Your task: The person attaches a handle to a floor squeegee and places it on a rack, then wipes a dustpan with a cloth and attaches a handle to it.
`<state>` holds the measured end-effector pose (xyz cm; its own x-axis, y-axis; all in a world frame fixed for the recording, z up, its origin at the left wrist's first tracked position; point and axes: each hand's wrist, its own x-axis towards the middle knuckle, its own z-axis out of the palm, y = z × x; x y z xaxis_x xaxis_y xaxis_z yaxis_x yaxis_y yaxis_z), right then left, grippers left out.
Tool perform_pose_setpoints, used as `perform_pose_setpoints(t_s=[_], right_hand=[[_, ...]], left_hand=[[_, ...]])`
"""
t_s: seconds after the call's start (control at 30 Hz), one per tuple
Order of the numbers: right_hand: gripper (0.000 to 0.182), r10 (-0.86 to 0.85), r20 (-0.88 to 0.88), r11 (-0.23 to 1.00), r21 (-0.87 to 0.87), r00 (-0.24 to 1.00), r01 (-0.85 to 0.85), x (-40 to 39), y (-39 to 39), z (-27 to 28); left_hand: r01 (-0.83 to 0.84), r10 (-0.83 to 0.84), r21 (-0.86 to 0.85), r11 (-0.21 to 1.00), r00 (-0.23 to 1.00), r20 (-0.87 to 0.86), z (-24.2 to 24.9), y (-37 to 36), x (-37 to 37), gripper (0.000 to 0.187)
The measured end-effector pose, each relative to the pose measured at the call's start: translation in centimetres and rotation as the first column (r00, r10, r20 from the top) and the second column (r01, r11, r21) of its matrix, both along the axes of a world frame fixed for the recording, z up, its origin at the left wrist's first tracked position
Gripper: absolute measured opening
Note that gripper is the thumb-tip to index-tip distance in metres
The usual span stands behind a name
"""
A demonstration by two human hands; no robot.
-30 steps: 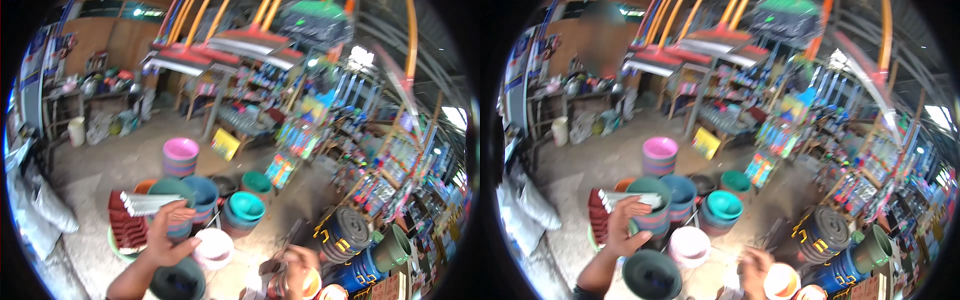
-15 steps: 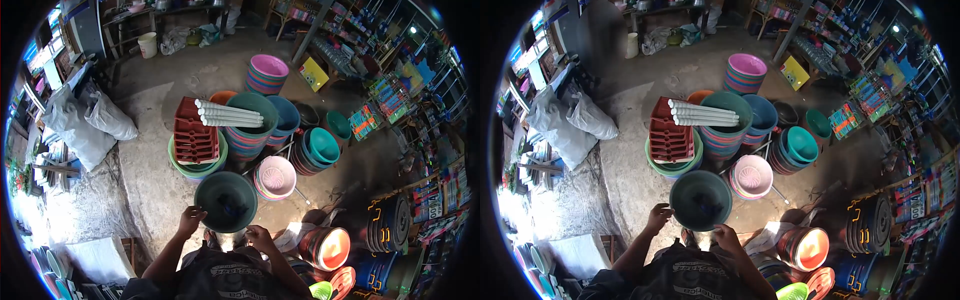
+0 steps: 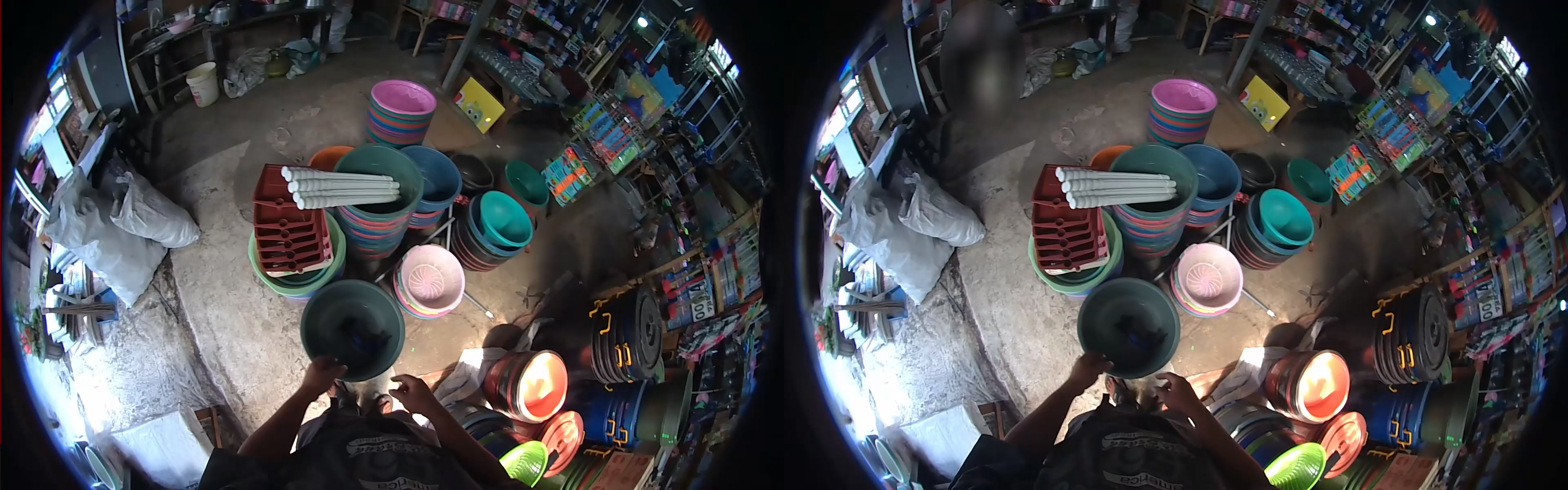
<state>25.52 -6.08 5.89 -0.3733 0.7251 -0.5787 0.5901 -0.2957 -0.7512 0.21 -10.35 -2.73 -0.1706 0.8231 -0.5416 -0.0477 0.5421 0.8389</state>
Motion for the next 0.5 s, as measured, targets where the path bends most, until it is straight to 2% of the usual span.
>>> perform_pose_setpoints(t_s=[0.03,0.07,0.1,0.17,0.2,0.23,0.3,0.33,0.37,0.4,0.43,0.47,0.5], right_hand=[[0.038,0.015,-0.019,0.999,0.044,1.0,-0.014,1.1,-0.3,-1.6],[0.038,-0.013,0.001,1.0,0.024,1.0,0.013,2.4,-0.8,-4.0],[0.038,-0.035,0.022,0.999,0.005,0.999,0.035,3.8,-1.3,-6.4],[0.038,-0.159,0.002,0.98,-0.121,0.987,0.158,6.2,-2.2,-9.0],[0.039,-0.255,0.03,0.951,-0.173,0.967,0.256,7.0,-2.6,-9.3],[0.041,-0.347,0.067,0.908,-0.226,0.936,0.353,7.9,-3.3,-9.6],[0.029,-0.576,0.026,0.737,-0.417,0.817,0.533,11.9,-5.5,-14.2],[0.02,-0.672,0.011,0.536,-0.683,0.74,0.496,16.7,-7.7,-20.5],[0.012,-0.759,0.039,0.285,-0.878,0.65,0.386,20.5,-9.2,-25.3],[0.012,-0.76,0.043,0.267,-0.889,0.648,0.372,21.1,-9.9,-25.3],[0.01,-0.606,0.145,0.36,-0.827,0.782,0.432,21.4,-10.5,-24.4],[0.012,-0.433,0.264,0.463,-0.755,0.862,0.464,21.6,-11.2,-23.4],[0.018,-0.252,0.395,0.572,-0.676,0.884,0.465,21.8,-12.0,-22.7]], left_hand=[[0.034,-0.033,0.017,0.999,0.998,-0.056,-1.4,-0.1,0.6,0.054],[0.082,-0.086,-0.069,0.994,0.995,-0.045,-2.0,0.0,0.8,0.057],[0.106,-0.122,-0.144,0.984,0.987,-0.107,-2.5,-0.1,1.3,0.059],[0.137,-0.171,-0.182,0.974,0.967,-0.191,-5.8,-0.8,2.0,0.057],[0.054,-0.103,-0.242,0.969,0.975,-0.195,-3.7,-1.1,2.8,0.049],[0.025,-0.079,-0.255,0.967,0.976,-0.204,-2.9,-1.3,3.3,0.049],[-0.039,-0.015,-0.391,0.919,0.991,-0.135,-2.2,-2.1,3.8,0.04],[-0.107,0.076,-0.411,0.905,0.993,-0.092,-2.8,-2.4,4.5,0.031],[-0.099,0.133,-0.431,0.897,0.99,0.05,-2.1,-2.4,4.9,0.027],[-0.088,0.125,-0.389,0.917,0.99,0.07,-1.5,-2.4,5.7,0.027],[-0.073,0.112,-0.343,0.937,0.989,0.093,-0.6,-2.5,6.1,0.027],[-0.065,0.101,-0.355,0.933,0.991,0.083,0.4,-2.6,6.1,0.027],[0.009,-0.011,-0.248,0.969,1.0,-0.009,2.0,-2.4,6.0,0.028]])
